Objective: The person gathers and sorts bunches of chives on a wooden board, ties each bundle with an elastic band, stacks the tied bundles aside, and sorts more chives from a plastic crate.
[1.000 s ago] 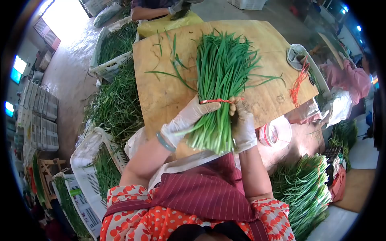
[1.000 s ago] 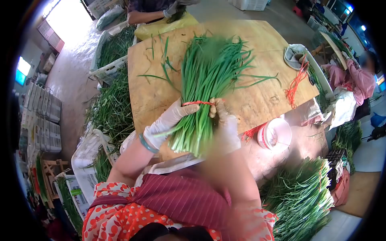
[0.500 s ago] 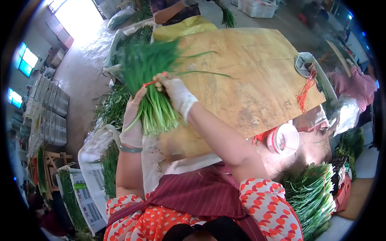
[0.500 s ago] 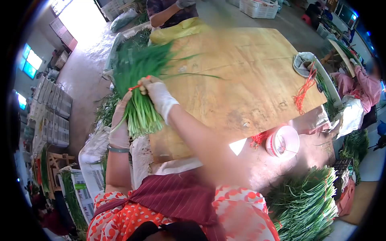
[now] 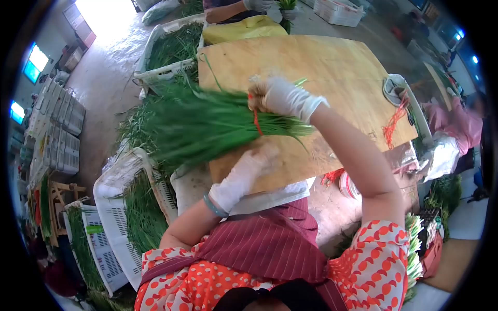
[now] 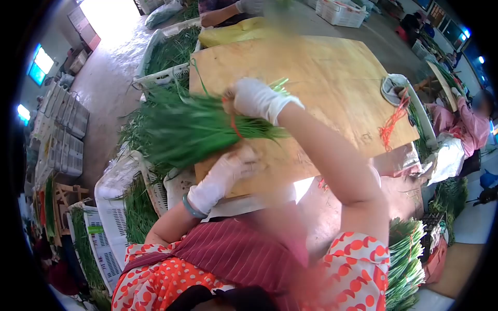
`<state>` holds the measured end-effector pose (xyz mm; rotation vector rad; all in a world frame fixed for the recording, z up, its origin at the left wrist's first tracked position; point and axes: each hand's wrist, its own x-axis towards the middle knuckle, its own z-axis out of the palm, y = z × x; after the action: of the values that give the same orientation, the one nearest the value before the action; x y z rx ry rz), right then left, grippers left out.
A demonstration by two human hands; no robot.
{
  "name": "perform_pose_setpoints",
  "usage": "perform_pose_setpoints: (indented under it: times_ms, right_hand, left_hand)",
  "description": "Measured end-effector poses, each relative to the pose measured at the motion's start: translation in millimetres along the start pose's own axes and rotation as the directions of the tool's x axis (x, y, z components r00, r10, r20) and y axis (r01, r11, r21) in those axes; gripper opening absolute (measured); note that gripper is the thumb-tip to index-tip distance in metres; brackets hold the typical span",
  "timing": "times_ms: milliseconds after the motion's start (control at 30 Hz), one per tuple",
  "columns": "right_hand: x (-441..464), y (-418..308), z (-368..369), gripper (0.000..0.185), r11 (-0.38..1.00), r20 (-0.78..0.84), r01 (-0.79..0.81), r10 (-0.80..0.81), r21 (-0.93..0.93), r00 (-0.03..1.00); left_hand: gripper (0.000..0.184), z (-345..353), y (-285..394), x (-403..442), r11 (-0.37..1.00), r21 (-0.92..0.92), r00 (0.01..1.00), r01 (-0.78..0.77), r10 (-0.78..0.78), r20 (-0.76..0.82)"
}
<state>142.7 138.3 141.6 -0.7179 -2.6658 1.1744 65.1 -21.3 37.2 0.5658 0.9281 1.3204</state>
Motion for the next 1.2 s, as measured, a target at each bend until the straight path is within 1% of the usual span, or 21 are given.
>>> perform_pose_setpoints:
  times_ms: [33,67,100,167,233,267,300,367,433,500,533,567,633,733,867,933,967,1033,1067,1100,1200]
  right_hand:
    - [-1,25,12,0.013,0.994,-0.083,-0.045,0.037,-0.095,0.996]
    - [-3,42,21,0.013,0.979,-0.167,-0.094,0.064,-0.183,0.984]
    - [-5,51,26,0.013,0.978,-0.167,-0.103,0.073,-0.179,0.983]
    - [-7,61,30,0.015,0.948,-0.279,-0.186,0.257,0.257,0.925]
    - [-10,54,35,0.015,0.953,-0.316,-0.181,0.255,0.244,0.914]
    - [-11,50,38,0.015,0.958,-0.357,-0.173,0.248,0.227,0.901]
    - [-9,51,41,0.015,0.96,-0.357,-0.172,0.244,0.223,0.902]
    - [4,66,54,0.016,0.952,-0.558,0.018,0.164,0.305,0.813]
    - [11,69,56,0.017,0.979,-0.667,0.084,0.061,0.184,0.742]
    - [8,68,51,0.014,0.825,-0.484,0.044,0.286,0.563,0.827]
    - [7,66,50,0.014,0.825,-0.478,0.037,0.29,0.564,0.829]
    - [6,65,49,0.014,0.814,-0.472,0.033,0.302,0.58,0.828]
    - [5,68,51,0.015,0.805,-0.467,0.028,0.315,0.593,0.826]
    - [5,76,57,0.017,0.835,-0.563,0.144,0.221,0.531,0.796]
    - [-4,72,63,0.013,0.741,-0.576,0.204,0.286,0.639,0.766]
    - [-5,68,62,0.012,0.708,-0.577,0.228,0.3,0.668,0.76]
    - [-5,66,61,0.011,0.661,-0.578,0.263,0.315,0.703,0.753]
    - [-8,63,59,0.011,0.611,-0.577,0.298,0.328,0.734,0.748]
    - [-10,60,59,0.01,0.683,-0.585,0.254,0.309,0.685,0.75]
    - [-12,56,59,0.01,0.749,-0.592,0.207,0.29,0.63,0.752]
    - [-33,23,57,0.009,0.808,-0.628,0.238,0.197,0.539,0.752]
  left_hand:
    - [0.045,0,-3,-2,0.965,0.227,0.972,0.133,-0.172,0.159]
    - [0.041,-1,-2,2,0.852,0.494,0.977,-0.173,0.086,0.194]
    - [0.041,-1,12,4,0.855,0.492,0.978,-0.167,0.078,0.196]
    - [0.046,0,60,10,0.629,0.667,0.907,-0.399,0.376,0.188]
    - [0.063,-8,92,30,0.086,0.872,0.761,-0.481,0.534,0.367]
    - [0.072,-5,100,41,-0.04,0.833,0.674,-0.552,0.567,0.474]
    - [0.072,-9,94,57,-0.04,0.833,0.671,-0.552,0.572,0.473]
    - [0.078,-34,67,92,-0.48,0.808,0.82,-0.342,0.268,0.506]
    - [0.08,-37,62,91,-0.435,0.816,0.781,-0.382,0.319,0.536]
    - [0.073,-38,62,90,-0.273,0.873,0.82,-0.404,0.314,0.478]
    - [0.053,-40,55,94,-0.338,0.83,0.697,-0.444,0.451,0.557]
    - [0.053,-41,54,96,-0.333,0.832,0.698,-0.444,0.453,0.554]
    - [0.04,-38,59,100,-0.152,0.868,0.751,-0.474,0.445,0.488]
    - [0.03,-36,54,103,-0.209,0.86,0.687,-0.465,0.527,0.5]
    - [0.032,-26,48,99,-0.156,0.921,0.722,-0.356,0.58,0.377]
    - [0.039,-20,51,95,-0.056,0.972,0.849,-0.226,0.478,0.225]
    - [0.039,-21,50,91,-0.059,0.972,0.849,-0.226,0.478,0.226]
    - [0.058,-24,46,82,-0.405,0.852,0.705,-0.332,0.494,0.509]
    - [0.079,-27,46,79,-0.405,0.854,0.773,-0.326,0.407,0.487]
    - [0.079,-25,46,76,-0.413,0.851,0.769,-0.325,0.408,0.492]
    - [0.088,-15,41,77,-0.495,0.867,0.679,-0.051,0.62,0.394]
